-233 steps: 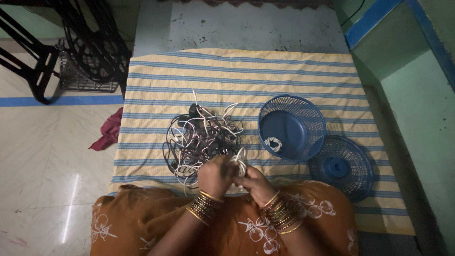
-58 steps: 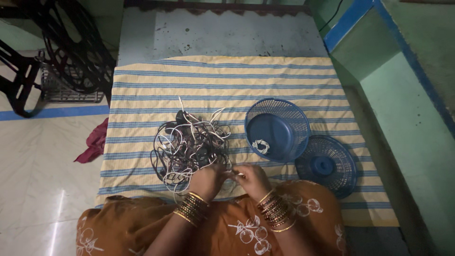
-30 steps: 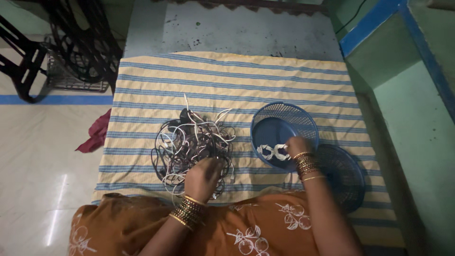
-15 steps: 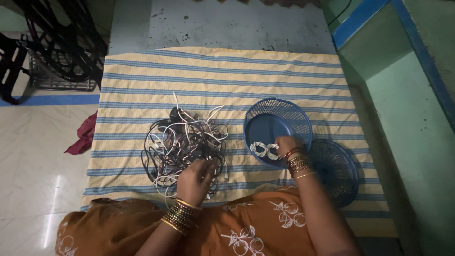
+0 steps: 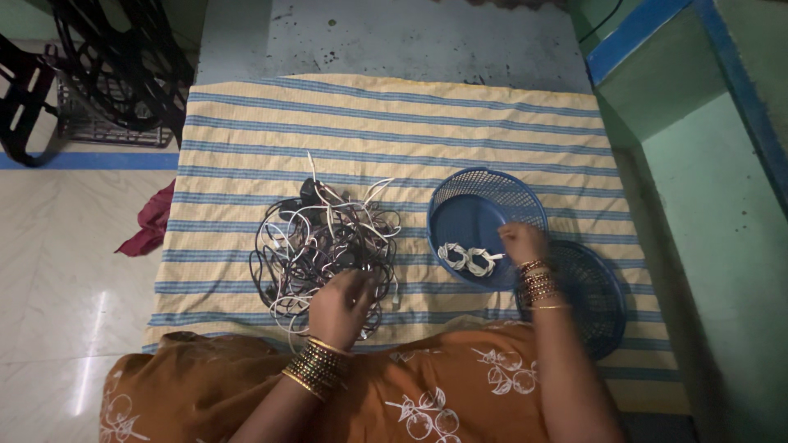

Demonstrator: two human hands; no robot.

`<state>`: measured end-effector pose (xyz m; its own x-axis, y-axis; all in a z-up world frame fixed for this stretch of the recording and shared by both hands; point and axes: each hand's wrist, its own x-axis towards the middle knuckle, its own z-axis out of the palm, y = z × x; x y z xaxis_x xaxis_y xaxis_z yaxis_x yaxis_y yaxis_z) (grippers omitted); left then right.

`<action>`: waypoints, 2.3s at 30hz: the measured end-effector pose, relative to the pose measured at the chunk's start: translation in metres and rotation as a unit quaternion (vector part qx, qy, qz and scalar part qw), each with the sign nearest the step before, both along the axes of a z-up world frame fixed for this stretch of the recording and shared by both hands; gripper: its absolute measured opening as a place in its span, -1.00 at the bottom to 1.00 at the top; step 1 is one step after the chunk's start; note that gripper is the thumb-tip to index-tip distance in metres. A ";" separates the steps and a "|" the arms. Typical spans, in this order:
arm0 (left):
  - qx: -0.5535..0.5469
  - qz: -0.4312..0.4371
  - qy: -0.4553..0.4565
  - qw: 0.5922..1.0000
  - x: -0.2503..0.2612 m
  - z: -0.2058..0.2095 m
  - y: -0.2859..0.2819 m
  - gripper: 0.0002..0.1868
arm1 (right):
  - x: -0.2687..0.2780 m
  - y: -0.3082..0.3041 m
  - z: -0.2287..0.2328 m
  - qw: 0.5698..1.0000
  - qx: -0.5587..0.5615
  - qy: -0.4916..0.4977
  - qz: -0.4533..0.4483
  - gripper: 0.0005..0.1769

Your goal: The person sits on a bed and untangles a pile of white and black cables. They separate individual cables, coil them, and place the coiled cables into a blue plastic basket. The process continues with repeated untangling and coiling of cables.

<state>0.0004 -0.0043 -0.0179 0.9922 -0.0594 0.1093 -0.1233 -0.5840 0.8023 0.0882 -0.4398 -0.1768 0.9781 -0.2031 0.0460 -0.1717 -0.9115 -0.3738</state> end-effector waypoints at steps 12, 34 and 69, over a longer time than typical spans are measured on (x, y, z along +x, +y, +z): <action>0.011 0.004 -0.007 1.000 0.001 0.001 0.000 -0.79 | 0.003 0.038 0.015 0.980 0.001 0.187 0.060 -0.85; -0.256 0.201 0.057 0.944 0.018 0.007 0.023 -0.50 | -0.015 0.059 0.054 0.988 0.038 -0.147 0.014 -0.87; 0.266 -0.068 0.068 0.959 0.011 -0.044 -0.005 -0.60 | -0.039 0.257 0.035 0.941 0.199 -0.104 0.253 -0.02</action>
